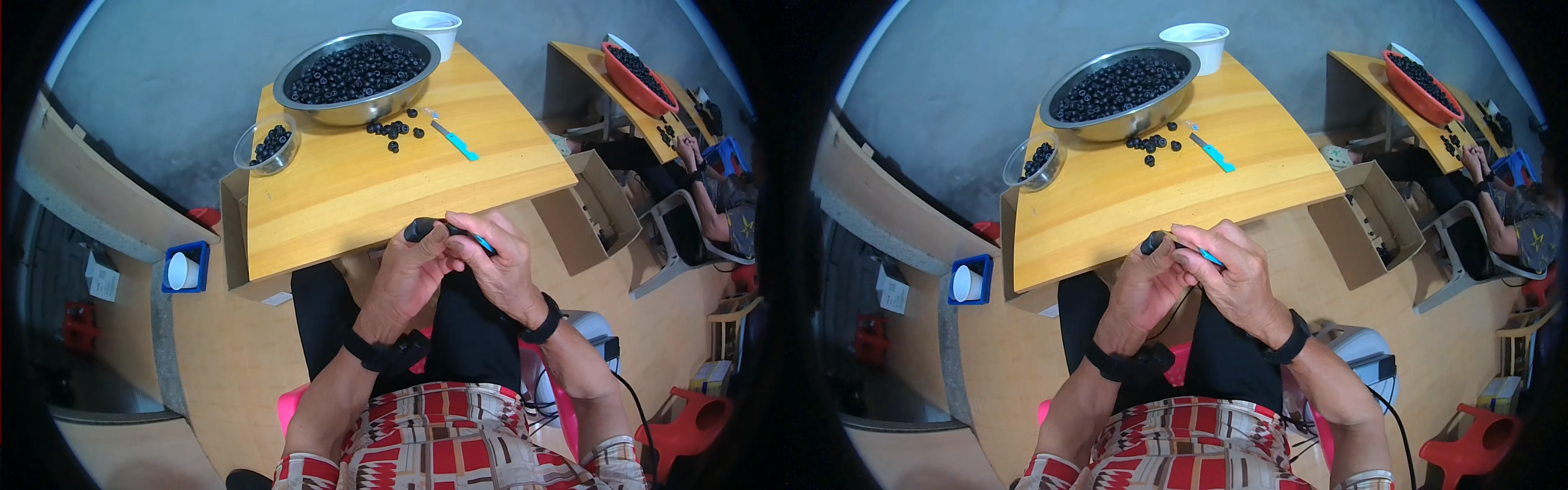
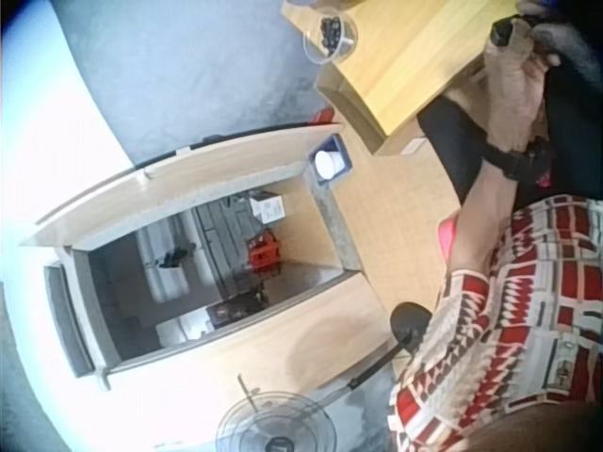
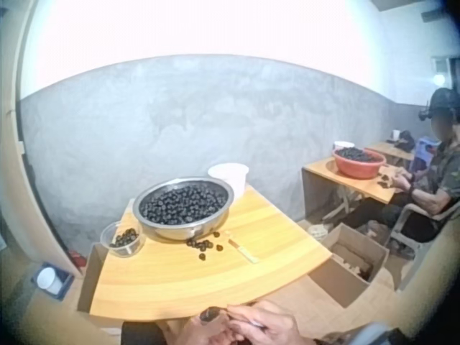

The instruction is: Processing and trimming small black plastic spheres with a craft knife.

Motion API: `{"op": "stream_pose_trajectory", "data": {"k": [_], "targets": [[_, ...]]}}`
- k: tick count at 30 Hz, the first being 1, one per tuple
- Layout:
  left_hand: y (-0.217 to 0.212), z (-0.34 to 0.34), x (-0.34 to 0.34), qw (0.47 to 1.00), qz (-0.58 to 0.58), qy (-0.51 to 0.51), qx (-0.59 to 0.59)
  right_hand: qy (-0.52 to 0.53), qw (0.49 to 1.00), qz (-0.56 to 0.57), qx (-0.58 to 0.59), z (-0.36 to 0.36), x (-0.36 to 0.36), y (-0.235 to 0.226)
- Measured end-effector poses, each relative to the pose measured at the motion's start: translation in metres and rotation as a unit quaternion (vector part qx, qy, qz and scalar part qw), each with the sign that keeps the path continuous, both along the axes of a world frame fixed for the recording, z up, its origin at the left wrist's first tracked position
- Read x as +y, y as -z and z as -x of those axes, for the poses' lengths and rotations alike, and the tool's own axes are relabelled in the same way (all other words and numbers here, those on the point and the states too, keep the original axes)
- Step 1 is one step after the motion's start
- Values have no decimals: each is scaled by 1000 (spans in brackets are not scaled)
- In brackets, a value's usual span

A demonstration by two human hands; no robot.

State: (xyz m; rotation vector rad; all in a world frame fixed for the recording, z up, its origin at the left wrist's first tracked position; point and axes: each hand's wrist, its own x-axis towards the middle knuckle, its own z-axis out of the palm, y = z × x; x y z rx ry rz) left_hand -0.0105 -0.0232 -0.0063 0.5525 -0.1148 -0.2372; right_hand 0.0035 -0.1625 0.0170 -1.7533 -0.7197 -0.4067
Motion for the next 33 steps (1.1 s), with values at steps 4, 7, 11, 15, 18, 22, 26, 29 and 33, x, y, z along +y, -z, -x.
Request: {"op": "stream_pose_trajectory", "data": {"k": [4,7,11,15,18,22,26,29,33], "targets": [[-5,3,-5,999,33,4,16,20,999,-31,-22,0,0,5],[-4,5,-6,999,29,-5,37,31,999,-18,-39,0,1,1],[-2,5,-6,999,24,-13,37,49,998,-14,24,4,2,-7],[-2,5,-3,999,30,8,9,2,998,-44,49,0,0,-1],[-2,6,3,999,23,21,13,-21,994,-55,94,-1,-1,-2],[-5,7,2,999,-3,15,28,-53,991,-53,115,-3,-3,-2],[-4,7,2,998,1,51,25,-66,986,-77,132,-4,-4,1],[0,7,6,999,-8,33,-1,-24,997,-36,70,-5,-6,2],[-1,8,9,1000,-3,12,-2,48,992,89,-80,-6,-12,-6]]}}
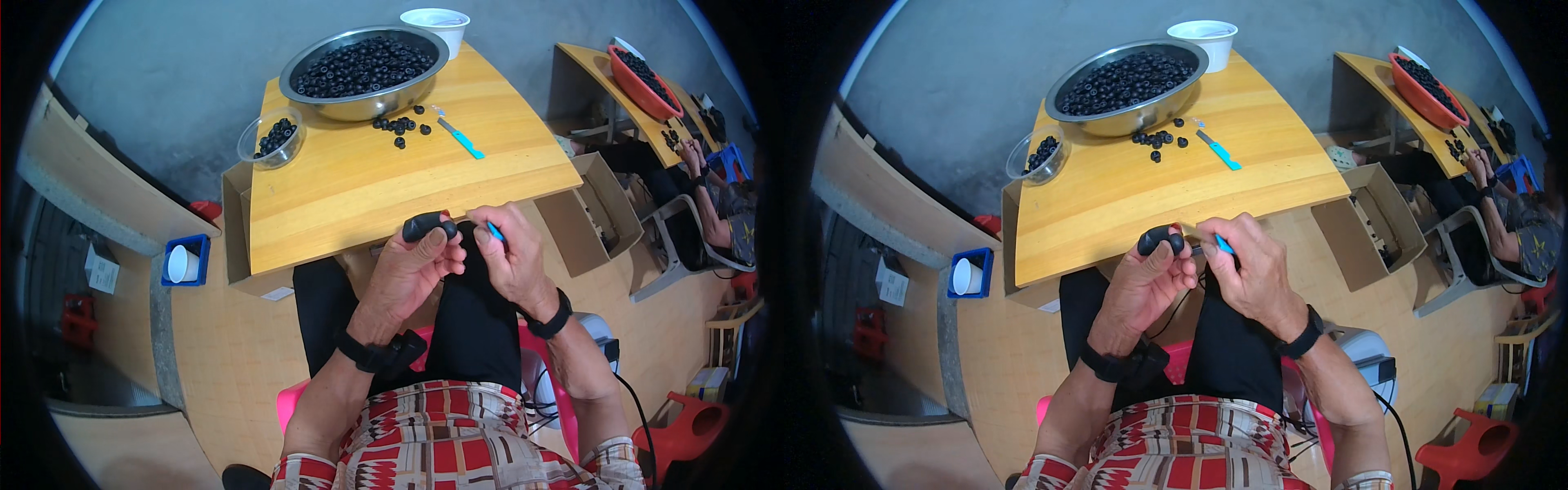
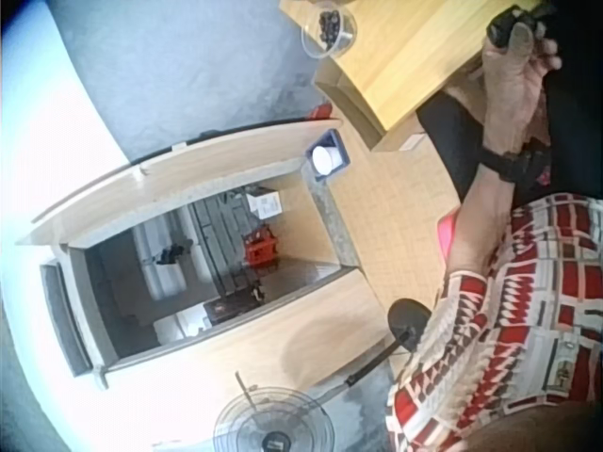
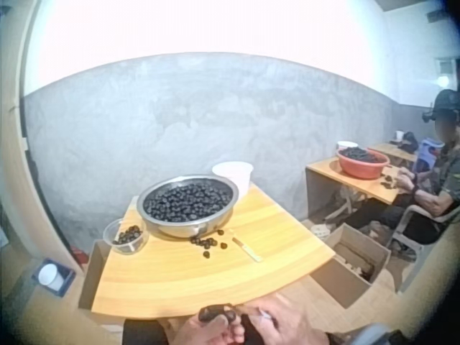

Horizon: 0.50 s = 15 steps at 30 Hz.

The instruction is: Processing and trimming small black plastic spheres with a craft knife.

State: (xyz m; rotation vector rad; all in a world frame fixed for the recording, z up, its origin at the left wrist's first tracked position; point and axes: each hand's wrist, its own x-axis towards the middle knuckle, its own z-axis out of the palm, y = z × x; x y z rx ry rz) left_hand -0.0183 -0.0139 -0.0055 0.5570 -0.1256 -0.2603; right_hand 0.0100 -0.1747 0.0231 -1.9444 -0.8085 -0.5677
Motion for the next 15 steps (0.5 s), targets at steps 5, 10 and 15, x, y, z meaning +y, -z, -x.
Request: {"op": "stream_pose_trajectory", "data": {"k": [5,10,15], "targets": [[0,-1,-2,1000,23,-1,-2,26,989,106,-101,0,-3,1],[2,0,-3,999,44,11,-7,37,982,135,-126,3,-1,-4],[2,2,-4,999,51,9,-9,51,978,157,-125,5,-2,-5]]}}
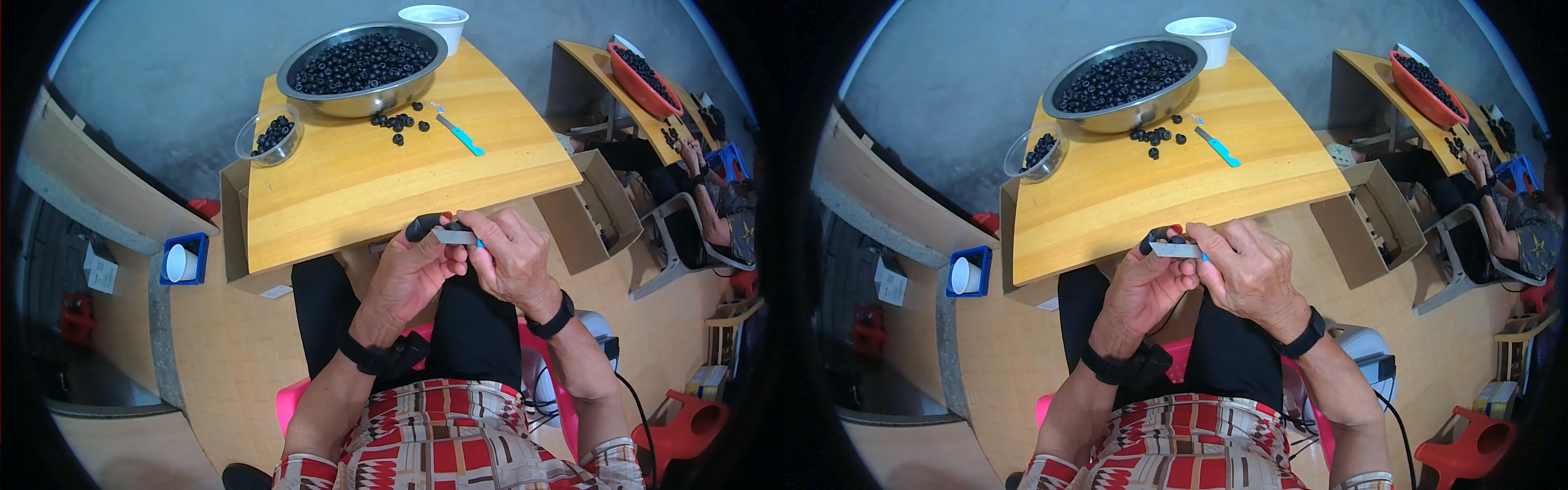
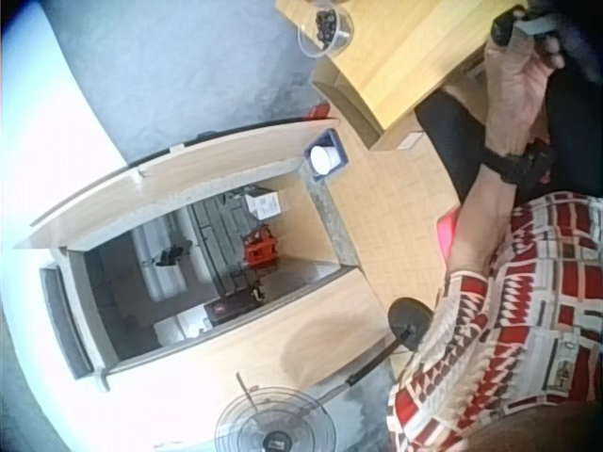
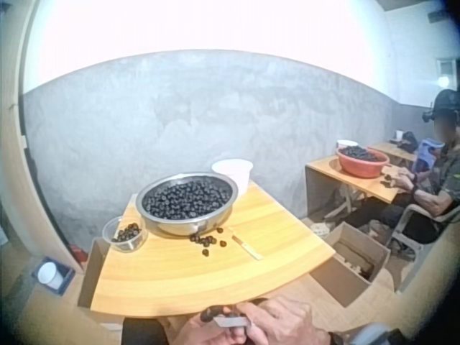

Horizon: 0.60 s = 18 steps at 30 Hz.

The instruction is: Processing and trimming small black plastic spheres with a craft knife.

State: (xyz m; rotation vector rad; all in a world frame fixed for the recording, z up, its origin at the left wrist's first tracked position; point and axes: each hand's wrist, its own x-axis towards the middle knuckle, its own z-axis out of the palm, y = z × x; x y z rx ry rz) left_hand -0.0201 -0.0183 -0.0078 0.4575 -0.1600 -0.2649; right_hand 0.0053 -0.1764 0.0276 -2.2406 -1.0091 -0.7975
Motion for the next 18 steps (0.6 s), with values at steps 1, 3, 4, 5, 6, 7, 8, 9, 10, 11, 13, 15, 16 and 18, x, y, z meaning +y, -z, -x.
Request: {"op": "stream_pose_trajectory", "data": {"k": [1,3,4,5,6,7,8,9,10,11,13,15,16,18], "targets": [[0,0,0,1000,0,0,-2,0,1000,0,0,0,0,0],[-2,1,0,1000,-3,-2,-1,4,1000,2,4,1,0,-1],[-3,1,-1,1000,-5,-3,0,4,1000,2,5,1,0,-1],[-3,1,-1,1000,-5,-3,0,1,1000,-3,0,1,1,-2],[-3,1,-1,1000,-5,-4,1,-2,1000,-7,-4,1,1,-2],[-3,1,-1,1000,-5,-5,3,-2,1000,-7,-4,1,1,-2],[-4,2,-2,1000,-5,-5,3,0,1000,-7,-3,1,1,-2],[-4,2,-2,1000,-8,-5,2,1,1000,-7,-2,1,1,-2],[-4,2,-2,1000,-11,-4,1,1,1000,-7,-2,1,1,-2],[-4,2,-2,1000,-11,-4,1,4,1000,-2,-2,1,1,-2],[-4,1,-2,1000,-10,3,-3,7,1000,4,-2,1,1,-1],[-4,2,-2,1000,-5,1,1,13,1000,12,3,1,1,-1],[-4,2,-3,1000,1,-1,5,13,1000,12,3,1,1,-1],[-3,3,-2,1000,2,-1,7,17,1000,15,1,0,1,-1]]}}
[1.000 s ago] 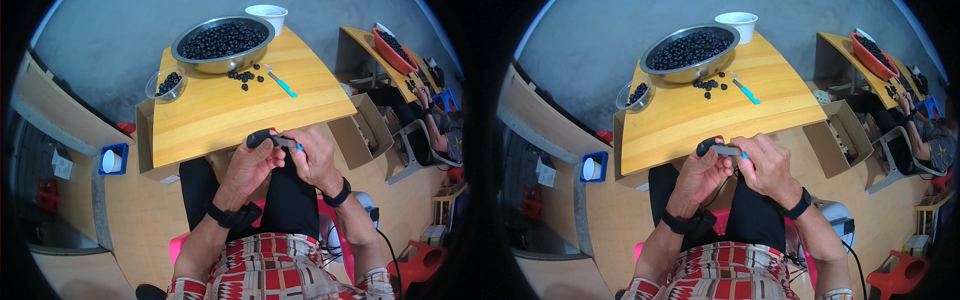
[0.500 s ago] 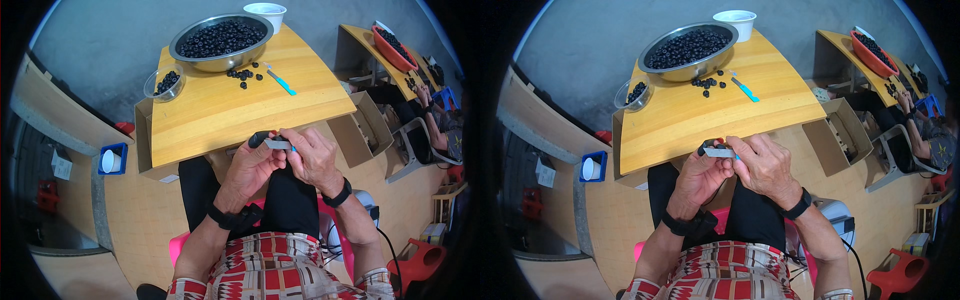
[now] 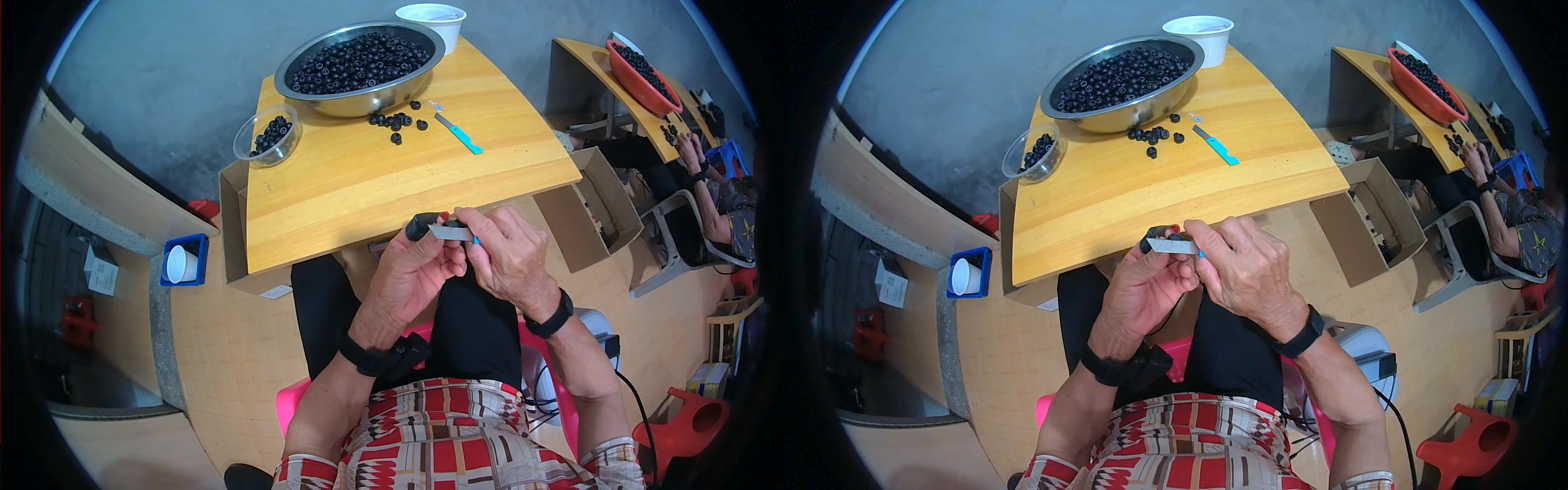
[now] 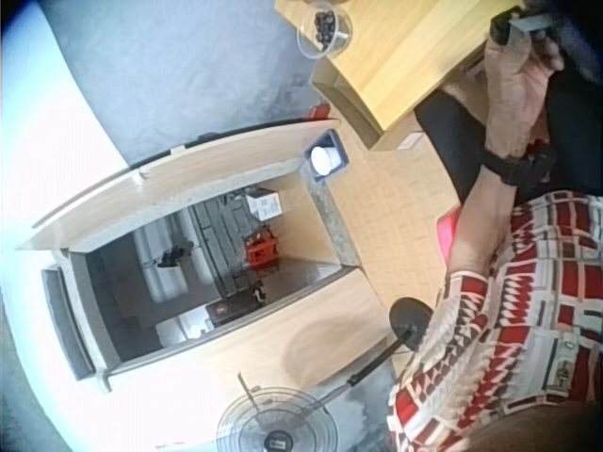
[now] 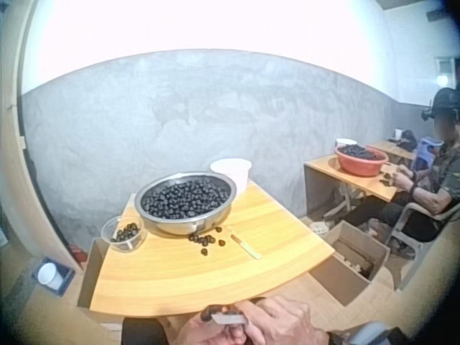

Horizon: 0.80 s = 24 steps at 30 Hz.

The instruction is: Processing and trimming small black plastic spheres with a craft knife.

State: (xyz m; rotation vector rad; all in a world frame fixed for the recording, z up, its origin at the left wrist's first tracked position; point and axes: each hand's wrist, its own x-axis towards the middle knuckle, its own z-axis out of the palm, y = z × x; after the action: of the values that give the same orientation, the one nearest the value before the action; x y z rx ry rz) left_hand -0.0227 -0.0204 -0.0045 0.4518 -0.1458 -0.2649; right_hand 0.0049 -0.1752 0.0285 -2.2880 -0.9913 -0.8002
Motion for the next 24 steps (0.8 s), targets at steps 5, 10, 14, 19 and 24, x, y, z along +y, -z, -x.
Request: {"op": "stream_pose_trajectory", "data": {"k": [5,10,14,19,24], "targets": [[-3,0,2,1000,-3,-9,9,-4,1000,1,-7,0,1,0],[-7,3,4,999,-19,-29,-5,-5,1000,3,-4,2,3,-2],[-7,4,7,1000,-12,-8,-4,40,999,-8,36,-19,-7,26],[-5,4,6,1000,-27,-10,-7,-12,960,-194,201,-12,0,14],[-3,1,2,999,-34,-13,10,-204,746,-420,474,7,14,5]]}}
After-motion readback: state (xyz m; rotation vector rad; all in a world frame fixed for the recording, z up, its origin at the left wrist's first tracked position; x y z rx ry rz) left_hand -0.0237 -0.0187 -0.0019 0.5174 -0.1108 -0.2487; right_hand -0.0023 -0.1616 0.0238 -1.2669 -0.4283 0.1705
